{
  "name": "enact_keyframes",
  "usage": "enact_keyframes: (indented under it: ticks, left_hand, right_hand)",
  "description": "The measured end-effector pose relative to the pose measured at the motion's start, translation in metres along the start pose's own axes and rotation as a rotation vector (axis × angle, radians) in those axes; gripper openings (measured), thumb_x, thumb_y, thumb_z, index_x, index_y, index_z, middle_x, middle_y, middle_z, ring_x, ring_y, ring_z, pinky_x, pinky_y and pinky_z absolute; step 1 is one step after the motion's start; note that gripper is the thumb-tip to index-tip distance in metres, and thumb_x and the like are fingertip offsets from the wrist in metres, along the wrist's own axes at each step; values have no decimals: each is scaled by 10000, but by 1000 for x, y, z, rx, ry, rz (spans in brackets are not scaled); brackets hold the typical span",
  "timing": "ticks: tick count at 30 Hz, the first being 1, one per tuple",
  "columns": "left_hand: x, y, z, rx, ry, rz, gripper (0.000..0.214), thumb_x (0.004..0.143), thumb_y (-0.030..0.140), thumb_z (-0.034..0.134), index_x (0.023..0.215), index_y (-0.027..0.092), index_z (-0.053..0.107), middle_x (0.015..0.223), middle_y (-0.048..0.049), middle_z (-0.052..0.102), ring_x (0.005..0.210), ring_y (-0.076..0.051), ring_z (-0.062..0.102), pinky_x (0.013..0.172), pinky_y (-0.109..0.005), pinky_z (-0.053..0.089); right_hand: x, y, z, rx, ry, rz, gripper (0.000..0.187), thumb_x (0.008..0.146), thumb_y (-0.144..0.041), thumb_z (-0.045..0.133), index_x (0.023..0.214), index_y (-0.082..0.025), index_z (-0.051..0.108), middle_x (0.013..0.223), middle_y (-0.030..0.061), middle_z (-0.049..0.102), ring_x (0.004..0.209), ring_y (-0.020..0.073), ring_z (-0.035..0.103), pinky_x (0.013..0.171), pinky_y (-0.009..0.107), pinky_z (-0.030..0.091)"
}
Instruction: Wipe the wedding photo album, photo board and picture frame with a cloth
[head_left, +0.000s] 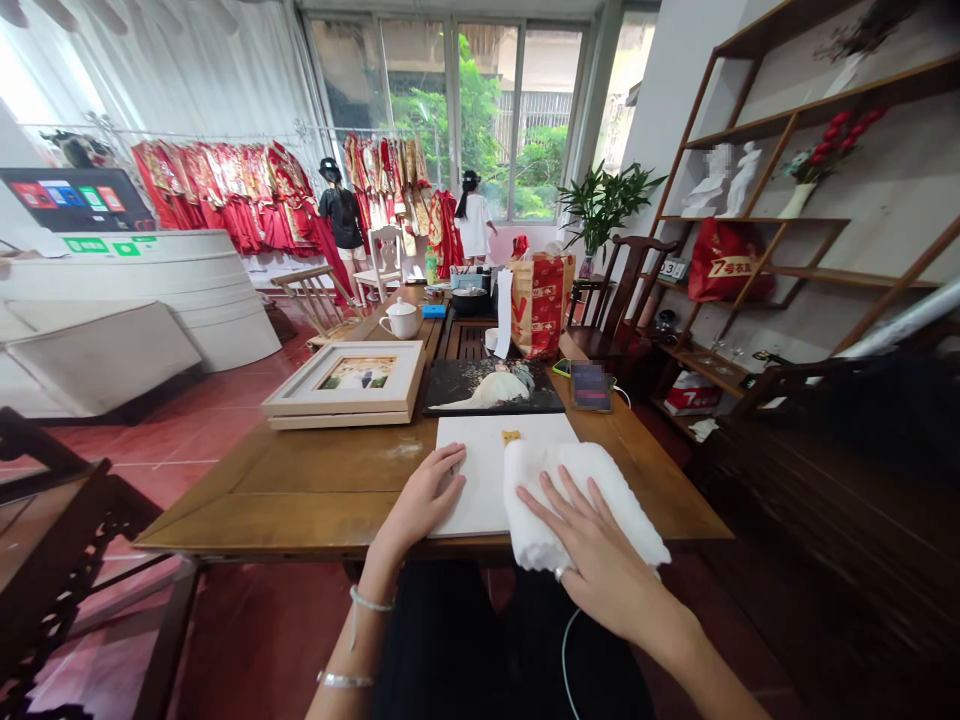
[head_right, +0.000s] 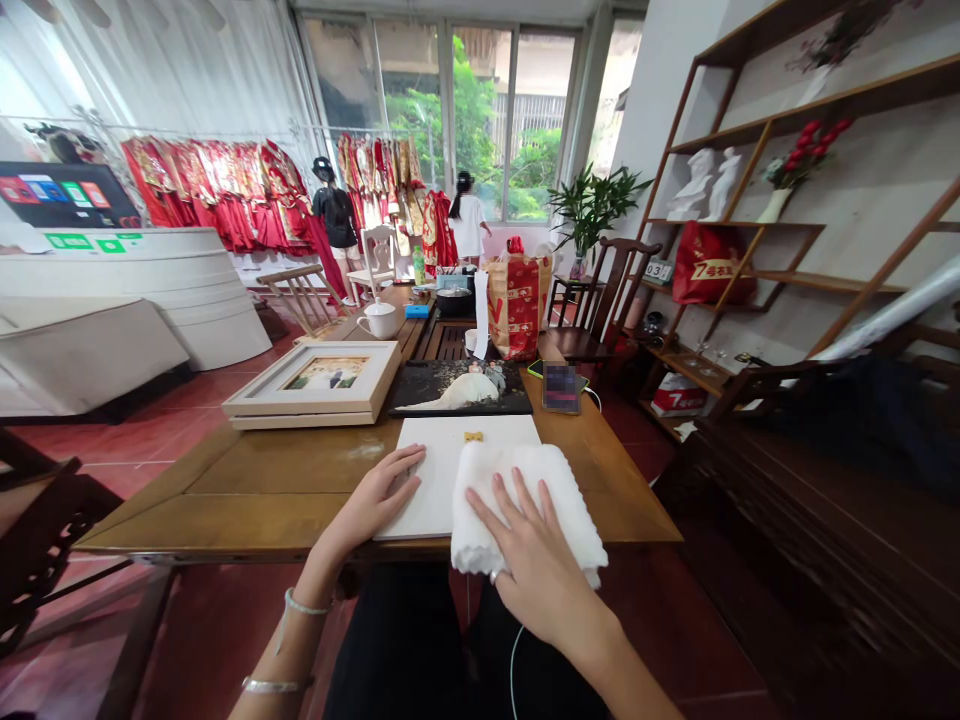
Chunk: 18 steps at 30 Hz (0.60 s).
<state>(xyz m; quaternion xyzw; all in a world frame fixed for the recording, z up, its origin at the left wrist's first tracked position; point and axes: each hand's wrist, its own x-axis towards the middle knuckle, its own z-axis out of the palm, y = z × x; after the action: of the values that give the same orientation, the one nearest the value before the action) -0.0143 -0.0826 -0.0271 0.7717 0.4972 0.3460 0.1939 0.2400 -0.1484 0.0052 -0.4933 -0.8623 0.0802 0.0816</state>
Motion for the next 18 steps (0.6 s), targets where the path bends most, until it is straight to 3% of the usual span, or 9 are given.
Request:
enact_keyframes:
  ticks: [2, 5, 12, 18]
  left_hand:
    - [0, 2, -1, 0, 1, 7, 381, 874, 276, 487, 1234, 185, 570, 1345, -100, 528, 1266, -242, 472, 1090, -438, 354]
    - [-1, 3, -3, -5, -2, 13, 379, 873, 273, 486, 1232, 190, 573, 1338, -96, 535, 1262, -239, 476, 1090, -432, 355]
    - [1, 0, -2, -9, -7, 19, 383, 867, 268, 489, 1232, 186, 573, 1337, -103, 535, 1260, -244, 477, 1092, -438, 346]
    - [2, 1, -2, -4, -15, 24, 377, 871, 261, 483, 1227, 175, 574, 1333, -110, 529, 1247, -246, 483, 1085, -415, 349]
  right_hand:
    - [-10, 5, -8, 71, -54, -29, 1007, 554, -4, 399, 1461, -368, 159, 1547, -16, 133, 1405, 223, -28, 1126, 524, 66]
    - [-1, 16, -17, 176, -101, -19, 949, 589, -14, 379, 1459, -343, 194, 1537, -8, 185, 1407, 204, 11, 1127, 515, 73]
    - [91, 9, -21, 207, -114, 166, 652, 831, -195, 395, 1462, -252, 240, 1532, 113, 181, 1398, 344, 33, 1059, 628, 92]
    - [158, -21, -19, 182, -146, 30, 592, 833, -243, 429, 1416, -178, 353, 1521, 98, 231, 1397, 353, 68, 1061, 630, 62]
